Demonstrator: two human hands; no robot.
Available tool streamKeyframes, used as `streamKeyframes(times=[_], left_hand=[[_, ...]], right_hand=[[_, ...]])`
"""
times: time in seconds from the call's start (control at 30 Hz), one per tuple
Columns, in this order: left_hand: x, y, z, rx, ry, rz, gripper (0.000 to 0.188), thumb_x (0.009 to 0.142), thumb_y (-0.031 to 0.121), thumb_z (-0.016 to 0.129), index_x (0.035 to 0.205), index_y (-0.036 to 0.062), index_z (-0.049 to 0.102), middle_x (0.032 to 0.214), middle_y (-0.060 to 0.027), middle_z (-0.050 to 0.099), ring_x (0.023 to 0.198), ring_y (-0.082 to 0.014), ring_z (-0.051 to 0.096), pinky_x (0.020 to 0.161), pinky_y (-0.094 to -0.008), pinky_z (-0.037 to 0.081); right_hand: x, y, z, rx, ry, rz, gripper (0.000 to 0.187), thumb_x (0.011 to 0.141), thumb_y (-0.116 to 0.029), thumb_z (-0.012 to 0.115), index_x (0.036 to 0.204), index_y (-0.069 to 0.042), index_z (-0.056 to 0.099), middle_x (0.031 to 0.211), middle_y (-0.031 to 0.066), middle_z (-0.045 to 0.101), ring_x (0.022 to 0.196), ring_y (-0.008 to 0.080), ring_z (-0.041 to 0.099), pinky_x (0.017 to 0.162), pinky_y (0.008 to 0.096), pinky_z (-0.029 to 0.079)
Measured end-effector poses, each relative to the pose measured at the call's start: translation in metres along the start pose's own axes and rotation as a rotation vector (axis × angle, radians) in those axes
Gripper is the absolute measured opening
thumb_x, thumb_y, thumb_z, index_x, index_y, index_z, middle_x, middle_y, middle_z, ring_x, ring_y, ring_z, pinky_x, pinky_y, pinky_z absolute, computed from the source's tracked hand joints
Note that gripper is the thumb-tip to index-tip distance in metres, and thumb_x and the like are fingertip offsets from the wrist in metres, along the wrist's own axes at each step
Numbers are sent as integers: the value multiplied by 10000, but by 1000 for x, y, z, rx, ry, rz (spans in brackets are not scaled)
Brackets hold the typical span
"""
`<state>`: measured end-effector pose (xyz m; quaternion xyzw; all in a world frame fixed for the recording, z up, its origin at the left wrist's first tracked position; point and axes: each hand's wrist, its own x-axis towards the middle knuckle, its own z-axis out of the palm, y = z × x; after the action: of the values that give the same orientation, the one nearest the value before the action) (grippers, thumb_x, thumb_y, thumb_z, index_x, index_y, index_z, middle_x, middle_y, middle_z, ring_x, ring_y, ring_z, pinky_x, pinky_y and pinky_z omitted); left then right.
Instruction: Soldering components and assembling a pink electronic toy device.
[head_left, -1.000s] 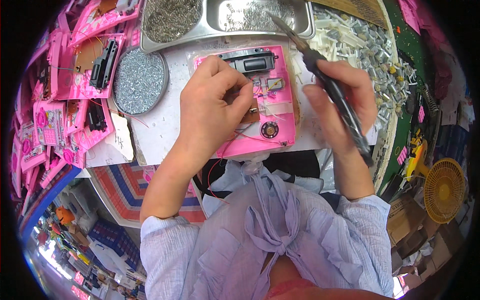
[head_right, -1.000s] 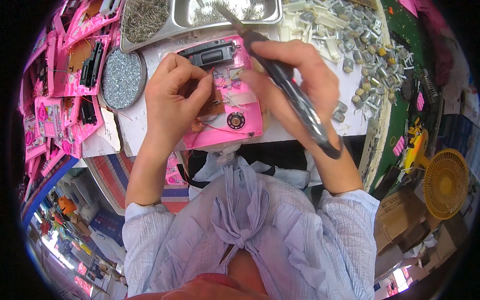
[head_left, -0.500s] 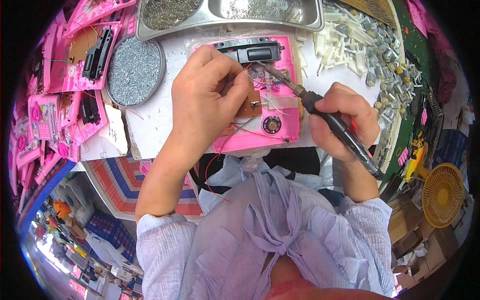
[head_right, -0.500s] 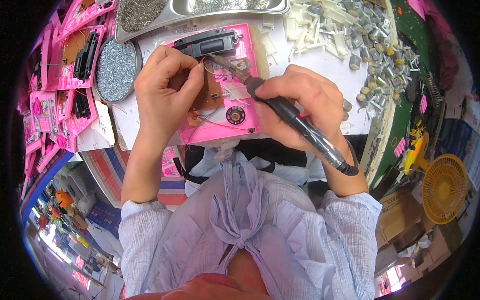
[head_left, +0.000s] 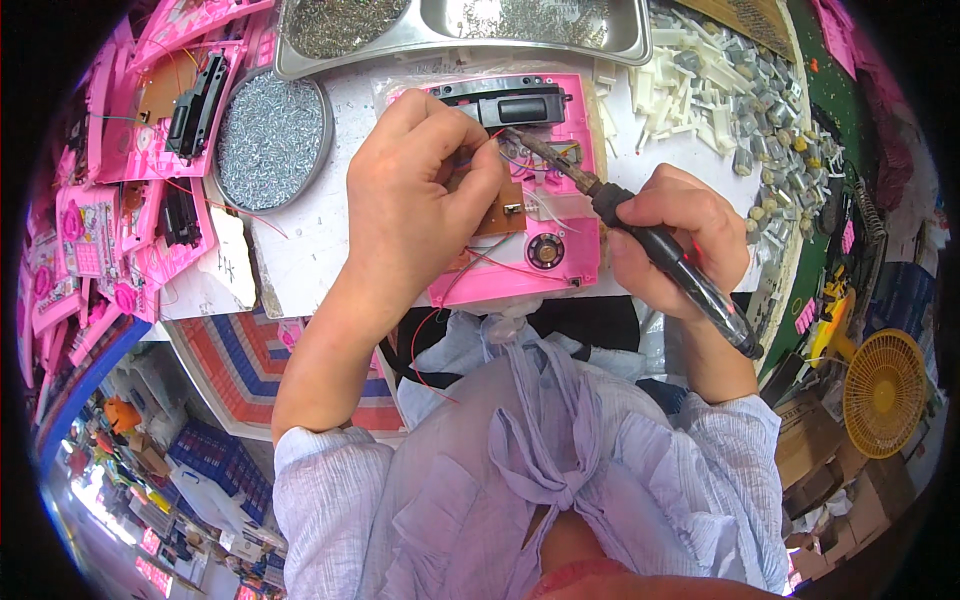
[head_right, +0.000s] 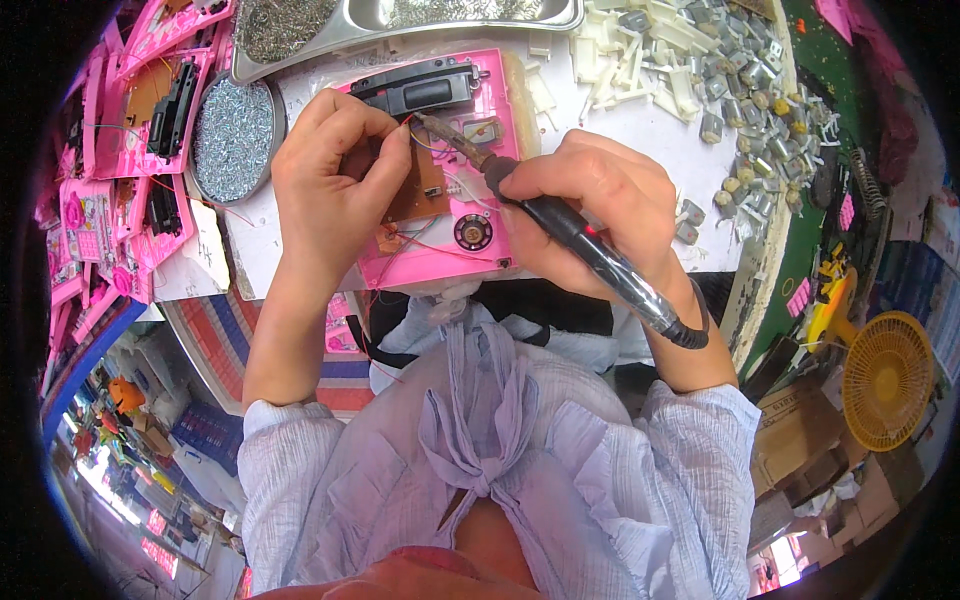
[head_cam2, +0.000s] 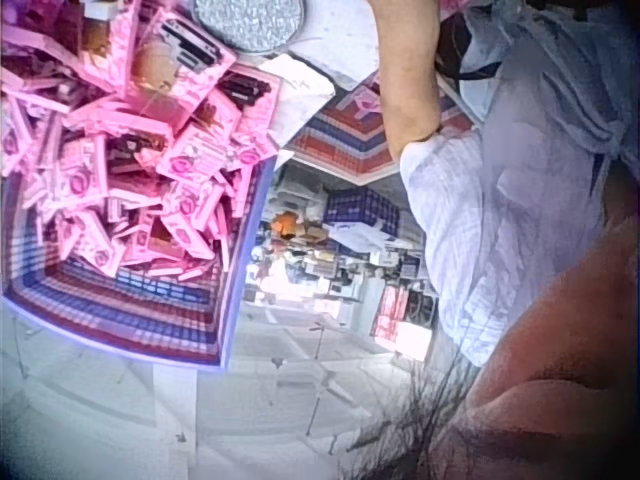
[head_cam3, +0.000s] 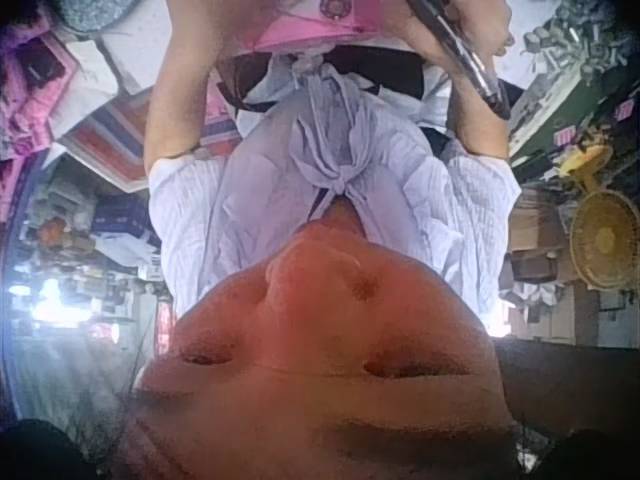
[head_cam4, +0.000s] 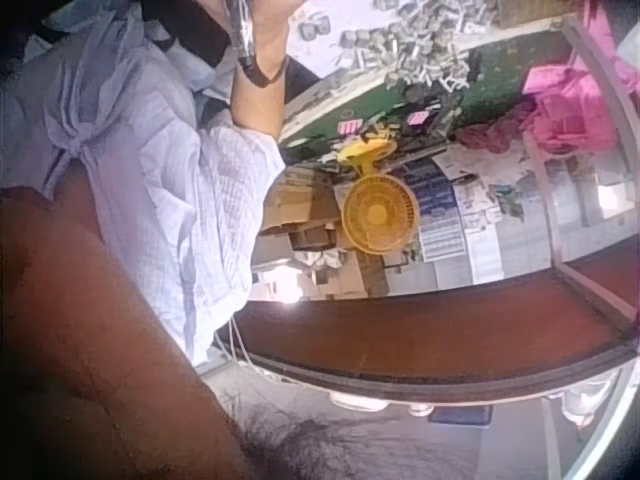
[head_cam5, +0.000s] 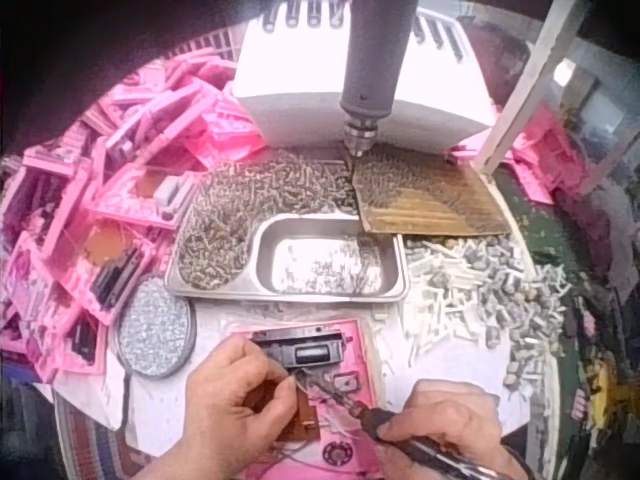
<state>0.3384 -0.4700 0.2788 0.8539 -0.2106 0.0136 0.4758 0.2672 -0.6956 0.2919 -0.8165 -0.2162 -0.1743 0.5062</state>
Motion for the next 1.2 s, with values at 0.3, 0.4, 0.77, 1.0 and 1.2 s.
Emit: streamKeyframes(times=[0.3,0.4,0.77,1.0,1.2], left_hand=[[0,1,0,-7,7,-10,89,794,25,750,779,33,663,767,-55,566,578,-146,549,525,-296,445],[0,1,0,24,7,5,103,789,28,752,770,37,651,758,-55,556,578,-154,548,522,-300,444],[0,-4,8,104,79,106,148,757,30,756,746,45,610,752,-66,550,590,-192,575,541,-323,487],[1,-3,7,124,79,120,141,739,17,743,745,43,605,747,-64,543,573,-184,571,516,-313,476],[0,-2,8,112,77,108,135,742,12,737,746,42,605,746,-63,541,566,-179,570,512,-314,475]], right_hand=[[0,0,-6,0,-6,-22,339,654,51,785,963,-18,662,742,64,673,528,184,552,482,295,425],[-1,-1,-7,-14,-17,8,306,677,34,776,955,-12,654,699,61,632,521,178,531,480,298,395],[6,-1,-3,-99,-52,37,304,663,39,788,940,-34,683,721,67,672,556,200,608,509,298,464],[9,-1,-3,-87,-48,40,289,678,28,797,936,-39,685,730,75,679,564,206,618,518,298,475],[10,-1,-3,-88,-56,36,287,682,27,795,939,-38,686,728,68,679,565,205,618,516,296,473]])
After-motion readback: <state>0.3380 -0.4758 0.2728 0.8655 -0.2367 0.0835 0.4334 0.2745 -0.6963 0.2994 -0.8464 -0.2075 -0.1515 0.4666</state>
